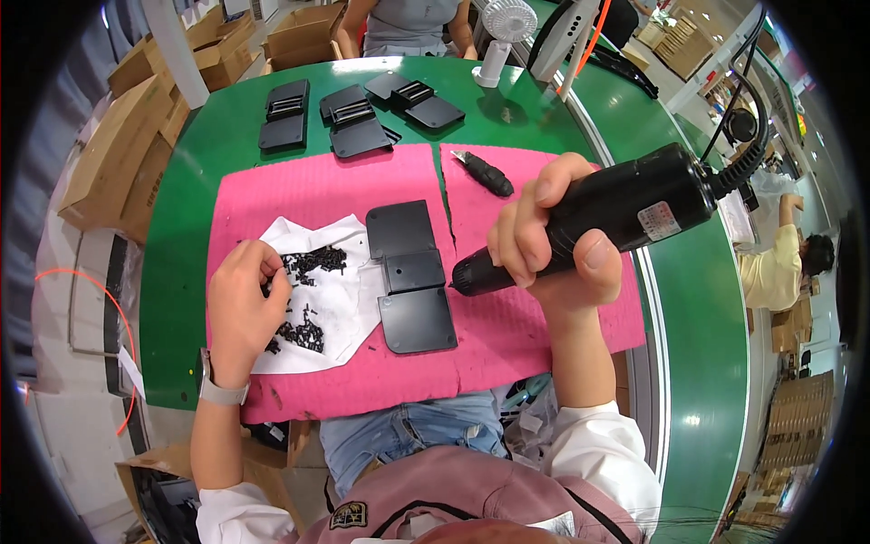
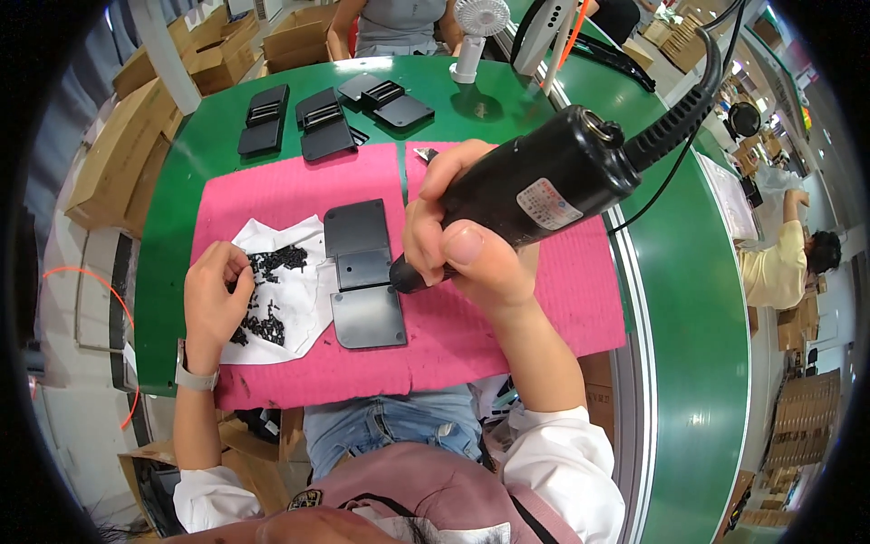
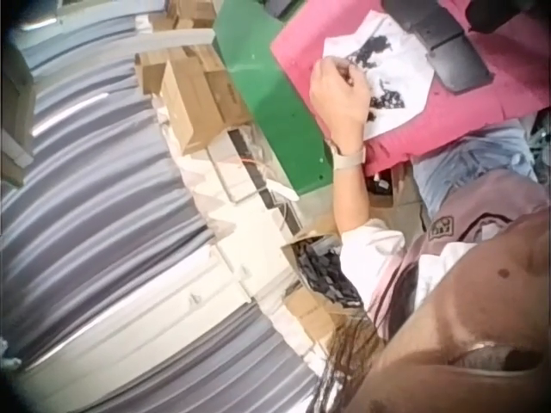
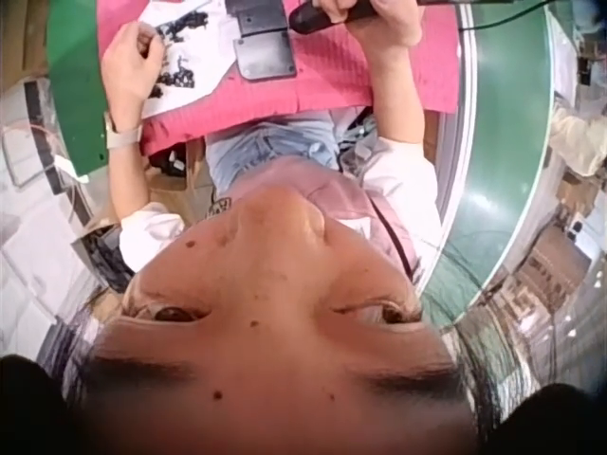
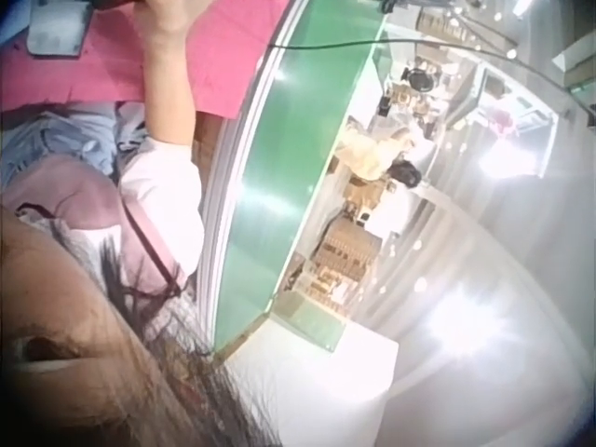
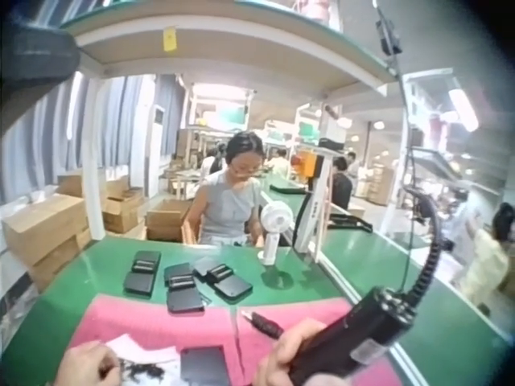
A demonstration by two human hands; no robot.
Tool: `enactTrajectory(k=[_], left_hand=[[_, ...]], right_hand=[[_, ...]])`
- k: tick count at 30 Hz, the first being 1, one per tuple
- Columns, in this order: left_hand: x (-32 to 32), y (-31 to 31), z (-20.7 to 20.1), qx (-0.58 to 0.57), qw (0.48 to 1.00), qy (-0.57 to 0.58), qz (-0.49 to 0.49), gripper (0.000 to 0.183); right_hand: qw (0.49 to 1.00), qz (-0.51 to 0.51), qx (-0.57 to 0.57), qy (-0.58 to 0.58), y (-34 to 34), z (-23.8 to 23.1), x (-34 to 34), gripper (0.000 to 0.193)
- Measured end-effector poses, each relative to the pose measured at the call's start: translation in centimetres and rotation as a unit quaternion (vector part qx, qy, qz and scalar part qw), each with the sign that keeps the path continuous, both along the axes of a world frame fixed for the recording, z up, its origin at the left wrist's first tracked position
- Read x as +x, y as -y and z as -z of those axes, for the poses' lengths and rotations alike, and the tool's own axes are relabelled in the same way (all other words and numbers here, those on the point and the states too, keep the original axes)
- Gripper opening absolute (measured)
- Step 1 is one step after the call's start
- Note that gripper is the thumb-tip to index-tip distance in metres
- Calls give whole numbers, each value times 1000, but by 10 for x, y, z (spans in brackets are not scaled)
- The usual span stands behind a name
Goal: Assembling plastic casing components using an electric screwdriver and trimming material with a utility knife.
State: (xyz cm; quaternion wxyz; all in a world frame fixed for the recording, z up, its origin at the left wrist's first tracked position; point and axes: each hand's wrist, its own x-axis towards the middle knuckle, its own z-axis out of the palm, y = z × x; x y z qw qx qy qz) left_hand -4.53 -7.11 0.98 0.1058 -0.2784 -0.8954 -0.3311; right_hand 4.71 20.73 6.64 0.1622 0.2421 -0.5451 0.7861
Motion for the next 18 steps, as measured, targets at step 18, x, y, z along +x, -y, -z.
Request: enactTrajectory(k=[18], left_hand=[[39, -56, -24, 238, 791, 481, 294, 15]], right_hand=[[974, -113, -174, -94, 2, 7, 4, 56]])
